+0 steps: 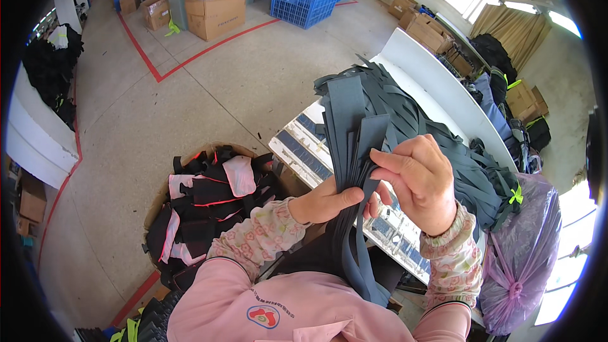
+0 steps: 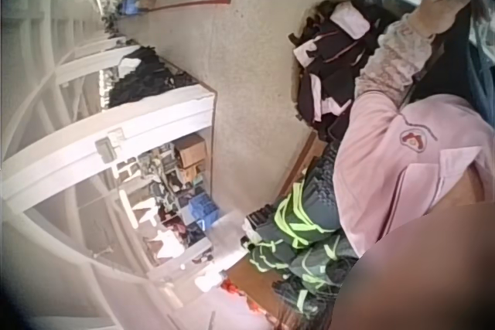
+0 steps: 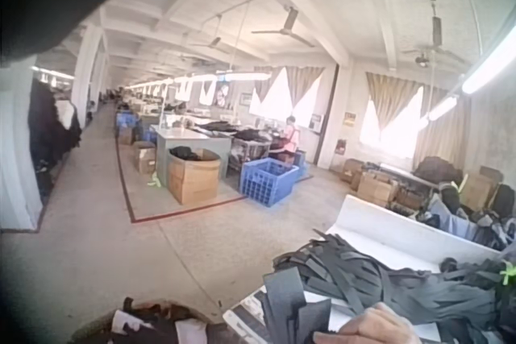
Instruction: The recorder sorts and aligns a large quantity of dark grey fabric straps on a workbench.
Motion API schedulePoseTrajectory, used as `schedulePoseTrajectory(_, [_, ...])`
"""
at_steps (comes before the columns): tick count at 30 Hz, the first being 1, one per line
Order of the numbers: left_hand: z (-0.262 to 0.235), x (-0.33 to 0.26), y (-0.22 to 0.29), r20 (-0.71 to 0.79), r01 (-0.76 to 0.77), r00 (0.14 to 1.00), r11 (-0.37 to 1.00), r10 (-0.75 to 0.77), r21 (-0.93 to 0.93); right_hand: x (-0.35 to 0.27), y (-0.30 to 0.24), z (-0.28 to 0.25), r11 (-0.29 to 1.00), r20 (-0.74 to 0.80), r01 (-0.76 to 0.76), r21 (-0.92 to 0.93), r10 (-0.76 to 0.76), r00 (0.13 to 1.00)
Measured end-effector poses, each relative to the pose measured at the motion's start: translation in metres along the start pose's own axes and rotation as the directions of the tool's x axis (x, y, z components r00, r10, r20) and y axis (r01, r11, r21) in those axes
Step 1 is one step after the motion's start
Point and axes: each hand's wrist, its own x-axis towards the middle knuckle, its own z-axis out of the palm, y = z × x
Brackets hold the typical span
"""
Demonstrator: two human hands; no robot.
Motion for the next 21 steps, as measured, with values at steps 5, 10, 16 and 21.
schedulePoseTrajectory(5, [0.0001,-0.0037,-0.0013,-0.020,0.014,1.000,0.999,-0.015,-0.029,0.0065,-0.0014,-0.0023,1.000,0.084,0.014,0.000,-0.014,0.996])
schedulePoseTrajectory(10, [-0.0010,-0.0041,-0.0009,-0.032,0.014,0.999,1.000,-0.015,-0.027,0.0037,0.0000,-0.0005,0.999,0.118,0.032,-0.002,-0.031,0.993])
schedulePoseTrajectory(16, [-0.0021,-0.0045,-0.0024,-0.001,-0.015,1.000,1.000,0.015,-0.021,0.0041,-0.0018,-0.0011,0.993,0.114,0.118,0.011,-0.119,0.986])
schedulePoseTrajectory(21, [-0.0016,-0.0062,-0.0066,-0.036,-0.013,0.999,0.995,0.010,-0.098,0.0000,-0.0026,0.0016,0.992,0.091,0.121,-0.026,-0.118,0.989])
